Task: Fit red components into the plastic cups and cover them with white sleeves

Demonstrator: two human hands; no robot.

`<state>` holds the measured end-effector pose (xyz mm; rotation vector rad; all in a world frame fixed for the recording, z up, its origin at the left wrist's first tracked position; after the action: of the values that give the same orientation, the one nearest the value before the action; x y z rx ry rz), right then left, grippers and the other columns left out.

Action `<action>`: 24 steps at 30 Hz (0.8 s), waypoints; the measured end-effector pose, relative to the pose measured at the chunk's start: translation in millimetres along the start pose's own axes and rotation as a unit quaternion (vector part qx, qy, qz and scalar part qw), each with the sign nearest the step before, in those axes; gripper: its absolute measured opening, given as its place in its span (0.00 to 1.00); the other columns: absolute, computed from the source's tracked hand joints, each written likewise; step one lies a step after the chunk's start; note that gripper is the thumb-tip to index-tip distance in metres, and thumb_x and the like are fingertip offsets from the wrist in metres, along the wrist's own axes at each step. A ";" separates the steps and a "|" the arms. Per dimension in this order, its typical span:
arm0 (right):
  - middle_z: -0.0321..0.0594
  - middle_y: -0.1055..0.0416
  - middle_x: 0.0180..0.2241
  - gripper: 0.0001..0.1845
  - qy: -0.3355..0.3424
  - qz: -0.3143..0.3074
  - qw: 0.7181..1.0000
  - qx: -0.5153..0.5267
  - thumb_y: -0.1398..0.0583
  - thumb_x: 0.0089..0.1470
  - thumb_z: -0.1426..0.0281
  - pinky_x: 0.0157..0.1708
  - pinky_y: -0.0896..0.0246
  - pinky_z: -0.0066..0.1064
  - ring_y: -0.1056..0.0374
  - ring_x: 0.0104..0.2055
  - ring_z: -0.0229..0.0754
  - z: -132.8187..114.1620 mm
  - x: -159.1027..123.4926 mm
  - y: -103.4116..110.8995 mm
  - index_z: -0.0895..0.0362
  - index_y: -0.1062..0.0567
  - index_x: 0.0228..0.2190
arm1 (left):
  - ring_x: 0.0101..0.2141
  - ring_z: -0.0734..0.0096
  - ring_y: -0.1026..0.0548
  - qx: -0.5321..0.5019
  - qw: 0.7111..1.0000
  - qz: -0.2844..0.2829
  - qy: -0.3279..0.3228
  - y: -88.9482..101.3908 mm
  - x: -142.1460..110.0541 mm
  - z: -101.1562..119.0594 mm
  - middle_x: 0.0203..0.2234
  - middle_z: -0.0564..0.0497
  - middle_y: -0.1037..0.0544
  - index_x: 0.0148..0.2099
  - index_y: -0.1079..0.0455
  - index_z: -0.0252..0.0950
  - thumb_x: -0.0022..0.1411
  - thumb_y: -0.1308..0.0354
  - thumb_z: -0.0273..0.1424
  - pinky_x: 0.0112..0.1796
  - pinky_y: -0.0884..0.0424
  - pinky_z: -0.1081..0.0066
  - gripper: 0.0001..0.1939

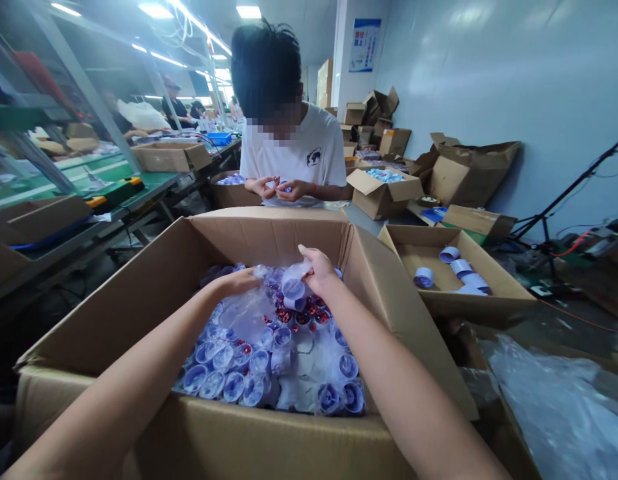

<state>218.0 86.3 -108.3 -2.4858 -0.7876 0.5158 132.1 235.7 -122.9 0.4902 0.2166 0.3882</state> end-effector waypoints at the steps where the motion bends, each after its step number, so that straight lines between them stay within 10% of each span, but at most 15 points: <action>1: 0.23 0.56 0.10 0.22 -0.003 0.009 1.000 0.021 0.37 0.44 0.67 0.14 0.59 0.23 0.61 0.12 0.27 -0.5 -0.1 1.2 0.54 0.48 0.18 | 0.21 0.70 0.31 0.002 1.000 -0.011 0.009 -2.3 -0.6 -1.0 0.15 0.54 0.28 0.18 0.33 0.36 0.35 0.45 0.26 0.25 0.37 0.75 0.02; 12: 0.25 0.55 0.09 0.14 -0.016 0.008 0.993 0.115 0.45 0.49 0.73 0.13 0.65 0.24 0.65 0.13 0.30 -7.5 -5.5 -5.4 0.56 0.44 0.17 | 0.26 0.72 0.30 -0.064 0.976 -0.205 -0.030 -49.0 -20.0 26.8 0.26 0.50 0.24 0.33 0.28 0.34 0.38 0.37 0.32 0.31 0.34 0.73 0.15; 18: 0.24 0.55 0.09 0.18 -0.007 -0.001 0.993 0.120 0.40 0.45 0.70 0.13 0.64 0.24 0.63 0.11 0.29 -11.7 -5.6 -7.5 0.55 0.45 0.16 | 0.32 0.70 0.30 -0.101 0.970 -0.212 -0.062 -45.9 -16.0 32.5 0.33 0.49 0.25 0.45 0.31 0.33 0.38 0.35 0.33 0.36 0.35 0.70 0.27; 24: 0.26 0.52 0.07 0.15 -0.018 0.006 0.991 0.134 0.43 0.46 0.72 0.13 0.62 0.24 0.61 0.11 0.29 -9.6 -7.6 -7.9 0.56 0.42 0.15 | 0.27 0.75 0.35 -0.067 0.984 -0.160 -0.047 -37.9 -14.7 32.6 0.24 0.54 0.30 0.31 0.32 0.33 0.45 0.40 0.35 0.32 0.38 0.72 0.12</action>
<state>213.4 84.2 -94.6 -2.2392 -0.6691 0.6296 140.0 185.3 -112.0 0.3319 0.1720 0.0637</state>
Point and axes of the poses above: each hand's wrist, its own x-axis towards the middle knuckle, its own y-axis out of the back of the hand, z = x × y, the point moved 9 cm from there along x, towards the middle knuckle
